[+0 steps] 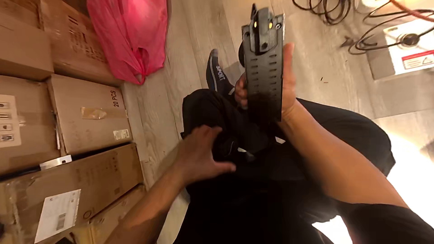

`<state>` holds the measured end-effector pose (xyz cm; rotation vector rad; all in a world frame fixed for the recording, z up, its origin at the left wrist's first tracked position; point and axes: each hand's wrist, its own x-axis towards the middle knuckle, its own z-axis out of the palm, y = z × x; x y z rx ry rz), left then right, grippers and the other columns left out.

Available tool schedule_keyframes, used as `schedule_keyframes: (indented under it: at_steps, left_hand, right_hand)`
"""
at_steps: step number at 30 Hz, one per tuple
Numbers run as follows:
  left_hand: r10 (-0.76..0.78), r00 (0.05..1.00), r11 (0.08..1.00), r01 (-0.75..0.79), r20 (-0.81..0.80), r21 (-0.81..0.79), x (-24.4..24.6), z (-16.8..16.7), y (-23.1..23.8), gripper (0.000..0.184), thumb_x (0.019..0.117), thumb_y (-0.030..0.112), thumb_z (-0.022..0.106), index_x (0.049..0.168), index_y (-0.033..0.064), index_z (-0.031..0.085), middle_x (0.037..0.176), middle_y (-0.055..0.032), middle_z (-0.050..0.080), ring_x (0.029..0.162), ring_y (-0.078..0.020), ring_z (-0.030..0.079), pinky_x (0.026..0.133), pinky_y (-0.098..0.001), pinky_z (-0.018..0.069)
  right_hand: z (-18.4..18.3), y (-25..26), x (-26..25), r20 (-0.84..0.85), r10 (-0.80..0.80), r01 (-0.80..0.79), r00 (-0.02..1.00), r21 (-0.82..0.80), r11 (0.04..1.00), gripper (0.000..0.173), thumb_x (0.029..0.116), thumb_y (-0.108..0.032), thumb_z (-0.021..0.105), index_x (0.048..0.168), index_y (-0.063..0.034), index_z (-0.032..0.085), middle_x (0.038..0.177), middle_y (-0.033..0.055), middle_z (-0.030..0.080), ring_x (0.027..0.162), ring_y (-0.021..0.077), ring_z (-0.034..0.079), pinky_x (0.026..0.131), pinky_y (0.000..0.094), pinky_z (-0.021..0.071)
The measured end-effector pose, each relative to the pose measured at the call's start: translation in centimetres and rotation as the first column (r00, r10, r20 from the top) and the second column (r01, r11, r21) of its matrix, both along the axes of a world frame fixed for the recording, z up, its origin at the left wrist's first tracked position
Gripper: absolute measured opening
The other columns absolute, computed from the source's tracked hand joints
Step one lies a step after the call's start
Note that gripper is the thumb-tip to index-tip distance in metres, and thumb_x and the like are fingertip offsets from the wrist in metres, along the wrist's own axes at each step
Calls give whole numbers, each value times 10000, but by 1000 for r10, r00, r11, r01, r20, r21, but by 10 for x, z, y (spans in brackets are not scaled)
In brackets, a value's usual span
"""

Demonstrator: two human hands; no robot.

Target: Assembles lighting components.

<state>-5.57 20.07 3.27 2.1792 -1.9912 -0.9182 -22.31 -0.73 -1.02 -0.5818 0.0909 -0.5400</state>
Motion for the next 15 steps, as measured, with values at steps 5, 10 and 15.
schedule_keyframes:
  at_steps: [5,10,15]
  left_hand:
    - [152,969,946,-199,-194,-255,5,-16,22,619,822,409,753,1303,34,650,1197,-125,694,1106,-261,660,921,-481,558]
    - [173,-247,861,-432,-954,268,53,5,1,631,871,446,641,1359,47,606,1086,-164,699,918,-256,694,823,-436,584]
    - [142,-501,875,-340,-854,345,62,19,-10,742,823,475,630,1398,10,558,1044,-179,669,860,-286,667,783,-445,570]
  right_hand:
    - [2,1,3,29,5,-6,1000,42,999,867,823,-901,406,1018,-100,677,824,68,673,701,178,666,618,334,587]
    - [10,13,5,-36,27,-26,999,18,999,802,809,-881,480,1075,-156,695,837,38,687,702,138,670,604,301,585]
    - [6,18,4,-46,49,-49,998,4,999,841,812,-904,423,1074,-150,686,828,70,687,688,169,690,571,321,596]
